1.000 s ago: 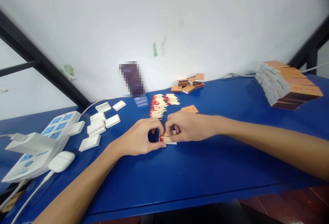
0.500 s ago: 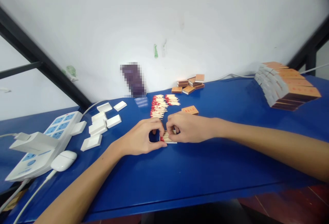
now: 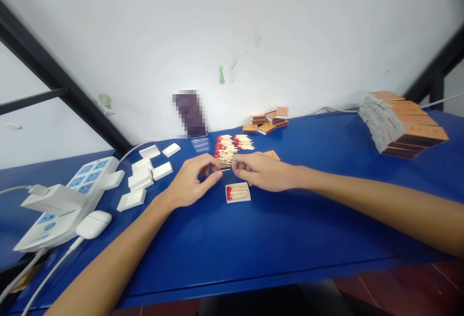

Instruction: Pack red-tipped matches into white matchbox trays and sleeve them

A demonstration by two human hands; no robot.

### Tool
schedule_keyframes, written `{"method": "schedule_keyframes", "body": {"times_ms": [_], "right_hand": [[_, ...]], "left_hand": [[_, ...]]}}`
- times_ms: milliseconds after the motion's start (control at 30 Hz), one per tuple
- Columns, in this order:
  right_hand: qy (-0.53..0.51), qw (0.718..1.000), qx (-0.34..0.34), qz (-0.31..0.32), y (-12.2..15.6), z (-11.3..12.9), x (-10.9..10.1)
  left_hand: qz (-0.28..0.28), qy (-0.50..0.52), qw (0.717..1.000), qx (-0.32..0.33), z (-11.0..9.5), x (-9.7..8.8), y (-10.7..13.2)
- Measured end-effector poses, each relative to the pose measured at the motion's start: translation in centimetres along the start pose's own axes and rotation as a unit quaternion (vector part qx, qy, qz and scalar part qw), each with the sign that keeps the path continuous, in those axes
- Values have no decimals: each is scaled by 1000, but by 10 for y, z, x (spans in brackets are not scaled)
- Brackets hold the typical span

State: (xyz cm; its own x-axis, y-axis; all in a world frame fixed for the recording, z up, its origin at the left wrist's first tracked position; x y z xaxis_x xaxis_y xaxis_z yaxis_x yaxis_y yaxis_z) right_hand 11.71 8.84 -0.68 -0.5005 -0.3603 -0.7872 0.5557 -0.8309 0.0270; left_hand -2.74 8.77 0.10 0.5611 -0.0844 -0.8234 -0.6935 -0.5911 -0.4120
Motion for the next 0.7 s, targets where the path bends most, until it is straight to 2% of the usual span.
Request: {"method": "schedule_keyframes", "body": {"times_ms": [67, 200, 333, 500, 700], "right_hand": [[8, 1000, 12, -9, -2, -3, 0], [74, 996, -47, -35, -2, 1, 4], [136, 987, -54, -71, -8, -11, 11], [145, 982, -63, -105, -14, -24, 14], [191, 973, -66, -112, -11, -22, 16]], "left_hand": [[-30, -49, 998, -22, 11, -5, 2], [-3, -106, 994, -29, 24, 0, 4], [24, -114, 993, -25, 26, 7, 4], [26, -126, 991, -45, 29, 9, 4], [26, -124, 990, -55, 31, 11, 4]]}}
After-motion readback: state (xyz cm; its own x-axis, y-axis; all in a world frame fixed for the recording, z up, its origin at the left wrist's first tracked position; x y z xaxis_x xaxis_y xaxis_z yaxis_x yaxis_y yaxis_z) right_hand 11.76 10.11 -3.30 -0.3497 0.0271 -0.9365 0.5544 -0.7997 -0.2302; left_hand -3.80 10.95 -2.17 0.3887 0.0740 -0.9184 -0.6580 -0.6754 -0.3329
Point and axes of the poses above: each hand's wrist, its own y-axis away from the middle knuckle, its own x-axis out of the palm, z = x × y, the point moved 7 cm from there along -y, towards the middle knuckle, and after that the axes turned 9 degrees about x, right-handed, at the moved point
